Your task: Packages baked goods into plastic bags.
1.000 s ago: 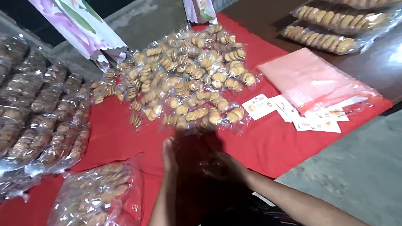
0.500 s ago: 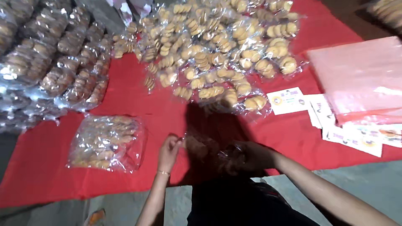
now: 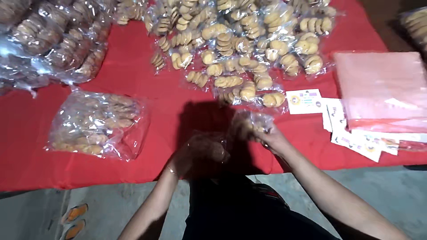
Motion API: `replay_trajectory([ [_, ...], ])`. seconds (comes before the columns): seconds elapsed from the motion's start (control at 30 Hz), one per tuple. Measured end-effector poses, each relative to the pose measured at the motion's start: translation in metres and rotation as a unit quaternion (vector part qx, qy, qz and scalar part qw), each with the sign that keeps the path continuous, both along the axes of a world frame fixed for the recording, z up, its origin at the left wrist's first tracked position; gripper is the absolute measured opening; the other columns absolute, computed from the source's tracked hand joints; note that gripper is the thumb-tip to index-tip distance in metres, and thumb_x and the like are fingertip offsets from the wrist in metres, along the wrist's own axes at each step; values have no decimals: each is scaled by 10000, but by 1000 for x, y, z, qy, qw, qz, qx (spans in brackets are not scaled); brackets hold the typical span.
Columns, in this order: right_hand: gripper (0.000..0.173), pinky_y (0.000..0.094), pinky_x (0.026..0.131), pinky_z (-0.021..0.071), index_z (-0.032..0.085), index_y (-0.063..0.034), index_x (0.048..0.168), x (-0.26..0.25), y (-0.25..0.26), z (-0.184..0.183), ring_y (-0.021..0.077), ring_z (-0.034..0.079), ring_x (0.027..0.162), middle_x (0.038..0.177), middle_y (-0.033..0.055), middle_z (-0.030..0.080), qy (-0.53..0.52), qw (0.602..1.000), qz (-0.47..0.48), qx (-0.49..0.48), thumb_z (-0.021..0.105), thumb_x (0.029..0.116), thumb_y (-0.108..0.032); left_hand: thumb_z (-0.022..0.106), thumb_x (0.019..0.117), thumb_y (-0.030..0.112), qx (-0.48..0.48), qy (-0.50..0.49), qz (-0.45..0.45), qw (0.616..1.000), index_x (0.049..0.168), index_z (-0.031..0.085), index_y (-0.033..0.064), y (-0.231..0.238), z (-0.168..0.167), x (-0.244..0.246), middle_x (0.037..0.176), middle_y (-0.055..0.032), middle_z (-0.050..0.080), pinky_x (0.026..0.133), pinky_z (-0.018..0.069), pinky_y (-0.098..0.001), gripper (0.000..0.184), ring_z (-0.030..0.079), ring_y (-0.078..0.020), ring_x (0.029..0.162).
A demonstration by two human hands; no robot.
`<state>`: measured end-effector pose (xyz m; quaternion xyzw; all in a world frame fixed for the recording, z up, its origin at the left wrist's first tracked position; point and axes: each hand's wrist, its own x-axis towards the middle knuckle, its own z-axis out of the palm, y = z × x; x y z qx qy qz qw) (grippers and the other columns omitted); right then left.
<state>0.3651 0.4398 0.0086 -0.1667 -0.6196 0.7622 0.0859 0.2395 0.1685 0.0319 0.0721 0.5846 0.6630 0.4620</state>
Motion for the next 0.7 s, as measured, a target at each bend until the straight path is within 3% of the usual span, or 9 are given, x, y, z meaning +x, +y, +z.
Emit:
replay_trajectory([
  [0.07,569,253,820,583,466,-5,1384,-19,-5,-8,44,658,936,1155,25,649,20,995,-61,81,684,864,-81,705,907,234,-10,160,-26,987,1187,617,0,16,-7,6,1094,16,702,878,566,-255,375,667,-45,984],
  [0.13,519,350,955,554,516,85,1351,-34,-12,-25,174,642,1112,1295,181,605,49,979,-25,194,683,881,-59,659,954,239,-16,327,-70,942,1070,698,-52,28,-21,6,1307,-114,628,1028,490,-263,315,594,-91,1199],
  [0.23,443,414,1052,504,619,74,1283,-35,-17,-30,250,621,1211,1329,216,616,32,961,40,271,715,884,-91,535,1031,311,-20,444,-115,888,1108,754,5,25,-34,0,1408,-235,547,1134,403,-332,384,508,-214,1341],
  [0.37,508,296,773,603,515,-18,1345,-12,-4,-14,108,690,869,1071,48,694,16,995,-97,22,695,889,-154,484,1052,306,-6,290,68,955,1169,672,-1,12,-17,9,1108,14,723,927,551,-253,378,666,-35,1023],
  [0.43,563,282,706,618,554,-125,1241,-1,3,-3,72,703,767,932,-59,729,61,988,-136,-50,834,814,-363,498,1048,373,21,211,125,969,1293,616,-7,13,-12,5,1206,-8,708,972,552,-306,468,664,-85,1100],
  [0.5,682,239,761,604,497,-182,1304,12,1,8,10,683,863,1033,-142,702,107,990,-93,10,845,777,-439,378,1071,233,8,167,143,975,1357,531,-48,19,-9,0,1232,-44,672,963,546,-300,429,647,-90,1100],
  [0.6,636,256,1007,543,546,-144,1352,14,-9,14,29,628,1149,1255,-69,663,180,967,48,172,837,804,-283,430,1074,381,38,223,90,970,1345,559,-55,30,-11,-13,1258,-41,677,981,531,-260,530,637,-64,1132],
  [0.67,643,352,1045,513,587,19,1311,11,-23,9,187,638,1188,1268,142,667,135,940,127,286,845,770,-213,412,1073,411,45,312,-30,949,1385,525,-110,36,-16,-22,1484,-176,527,1153,383,-289,618,486,-140,1382],
  [0.7,626,401,1060,501,605,51,1302,7,-27,3,266,635,1207,1281,208,656,107,926,160,325,841,777,-196,441,1049,357,30,326,-82,941,1401,501,-111,41,-17,-24,1503,-212,488,1148,383,-293,588,473,-161,1390],
])
